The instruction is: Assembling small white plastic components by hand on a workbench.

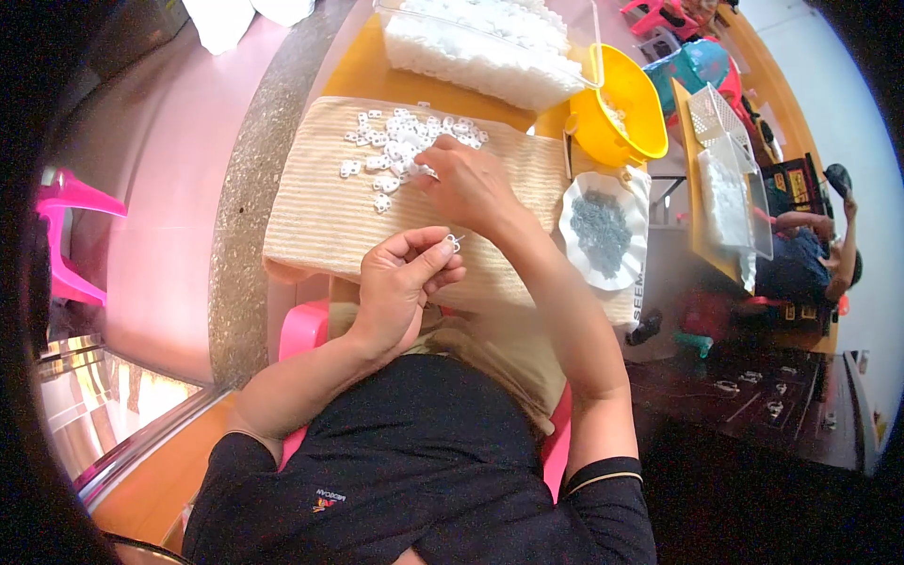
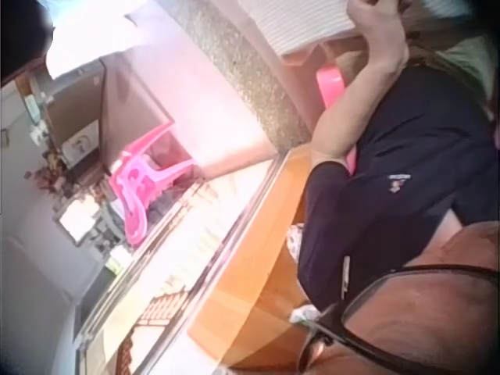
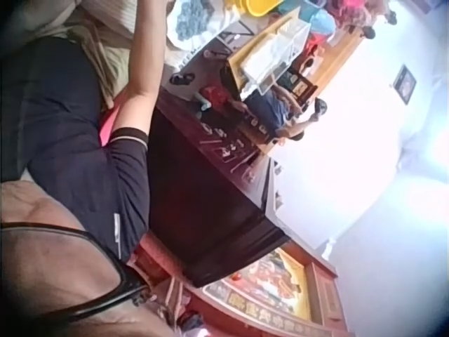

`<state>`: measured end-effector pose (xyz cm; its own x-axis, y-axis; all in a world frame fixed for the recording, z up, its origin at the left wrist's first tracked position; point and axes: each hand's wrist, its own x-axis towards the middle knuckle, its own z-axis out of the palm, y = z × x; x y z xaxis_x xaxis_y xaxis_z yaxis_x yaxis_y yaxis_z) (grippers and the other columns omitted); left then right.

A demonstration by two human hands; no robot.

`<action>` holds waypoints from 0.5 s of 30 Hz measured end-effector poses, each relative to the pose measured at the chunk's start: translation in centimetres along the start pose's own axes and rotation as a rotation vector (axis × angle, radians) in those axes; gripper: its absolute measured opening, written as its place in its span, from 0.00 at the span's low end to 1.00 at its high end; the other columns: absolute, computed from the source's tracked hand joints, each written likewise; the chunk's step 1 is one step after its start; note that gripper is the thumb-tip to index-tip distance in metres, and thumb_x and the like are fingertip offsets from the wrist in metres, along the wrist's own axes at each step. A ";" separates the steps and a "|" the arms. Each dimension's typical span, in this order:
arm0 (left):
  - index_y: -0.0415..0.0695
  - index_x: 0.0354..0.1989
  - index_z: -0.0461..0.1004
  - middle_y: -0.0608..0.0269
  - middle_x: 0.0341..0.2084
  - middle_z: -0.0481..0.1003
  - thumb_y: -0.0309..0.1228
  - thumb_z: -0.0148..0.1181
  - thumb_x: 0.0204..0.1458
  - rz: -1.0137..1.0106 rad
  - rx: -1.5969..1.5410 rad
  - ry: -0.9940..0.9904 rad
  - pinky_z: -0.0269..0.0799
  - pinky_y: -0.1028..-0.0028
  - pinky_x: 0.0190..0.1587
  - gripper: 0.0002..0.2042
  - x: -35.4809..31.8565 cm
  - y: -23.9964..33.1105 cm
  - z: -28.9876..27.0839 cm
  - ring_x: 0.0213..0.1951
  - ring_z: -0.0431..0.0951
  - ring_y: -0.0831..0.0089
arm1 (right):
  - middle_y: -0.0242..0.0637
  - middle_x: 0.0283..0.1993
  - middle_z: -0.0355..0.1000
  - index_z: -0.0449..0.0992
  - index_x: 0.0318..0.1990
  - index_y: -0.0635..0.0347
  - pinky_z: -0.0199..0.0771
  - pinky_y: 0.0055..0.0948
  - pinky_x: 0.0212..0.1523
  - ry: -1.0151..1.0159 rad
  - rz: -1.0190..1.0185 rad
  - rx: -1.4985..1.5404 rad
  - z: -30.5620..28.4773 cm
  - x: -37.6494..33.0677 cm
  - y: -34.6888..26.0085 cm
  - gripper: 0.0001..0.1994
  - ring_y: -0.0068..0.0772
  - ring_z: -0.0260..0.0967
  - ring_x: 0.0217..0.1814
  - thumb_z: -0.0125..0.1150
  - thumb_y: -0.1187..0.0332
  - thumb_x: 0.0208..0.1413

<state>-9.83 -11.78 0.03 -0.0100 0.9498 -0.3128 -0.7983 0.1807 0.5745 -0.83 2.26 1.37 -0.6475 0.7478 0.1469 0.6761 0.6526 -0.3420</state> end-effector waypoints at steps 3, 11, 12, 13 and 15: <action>0.36 0.42 0.73 0.60 0.33 0.76 0.21 0.58 0.55 0.019 0.010 0.003 0.78 0.76 0.40 0.08 0.2 0.6 -0.5 0.34 0.77 0.76 | 0.39 0.41 0.73 0.79 0.38 0.56 0.72 0.41 0.41 -0.002 -0.010 -0.062 1.4 1.6 -0.6 0.10 0.48 0.72 0.40 0.58 0.63 0.53; 0.37 0.41 0.74 0.61 0.33 0.76 0.21 0.58 0.55 0.035 -0.005 -0.013 0.79 0.75 0.39 0.07 0.4 1.5 -1.2 0.34 0.78 0.77 | 0.40 0.37 0.73 0.78 0.37 0.58 0.71 0.42 0.37 0.074 -0.071 -0.066 2.7 2.1 -0.2 0.08 0.49 0.72 0.38 0.56 0.66 0.55; 0.37 0.41 0.74 0.61 0.33 0.76 0.21 0.58 0.55 0.036 -0.006 -0.014 0.79 0.75 0.39 0.07 0.3 1.5 -1.1 0.34 0.78 0.77 | 0.41 0.36 0.73 0.77 0.36 0.59 0.71 0.42 0.36 0.115 -0.091 -0.040 2.7 1.9 -0.2 0.07 0.49 0.71 0.37 0.56 0.68 0.55; 0.37 0.41 0.74 0.61 0.33 0.76 0.21 0.58 0.55 0.032 -0.006 -0.010 0.79 0.75 0.39 0.07 0.3 1.5 -1.0 0.34 0.78 0.77 | 0.41 0.36 0.73 0.77 0.36 0.59 0.71 0.42 0.36 0.116 -0.090 -0.043 2.6 1.6 0.0 0.07 0.49 0.71 0.37 0.56 0.68 0.55; 0.37 0.41 0.74 0.61 0.33 0.76 0.21 0.58 0.55 0.027 -0.006 -0.010 0.79 0.75 0.39 0.07 0.2 1.3 -0.8 0.34 0.78 0.77 | 0.41 0.34 0.72 0.76 0.35 0.60 0.71 0.39 0.35 0.237 -0.122 0.072 2.3 0.9 0.4 0.04 0.50 0.70 0.35 0.57 0.72 0.54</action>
<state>-11.33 -11.56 0.10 -0.0260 0.9567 -0.2898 -0.8017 0.1532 0.5777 -2.00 2.87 -0.80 -0.6162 0.6776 0.4014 0.5664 0.7354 -0.3720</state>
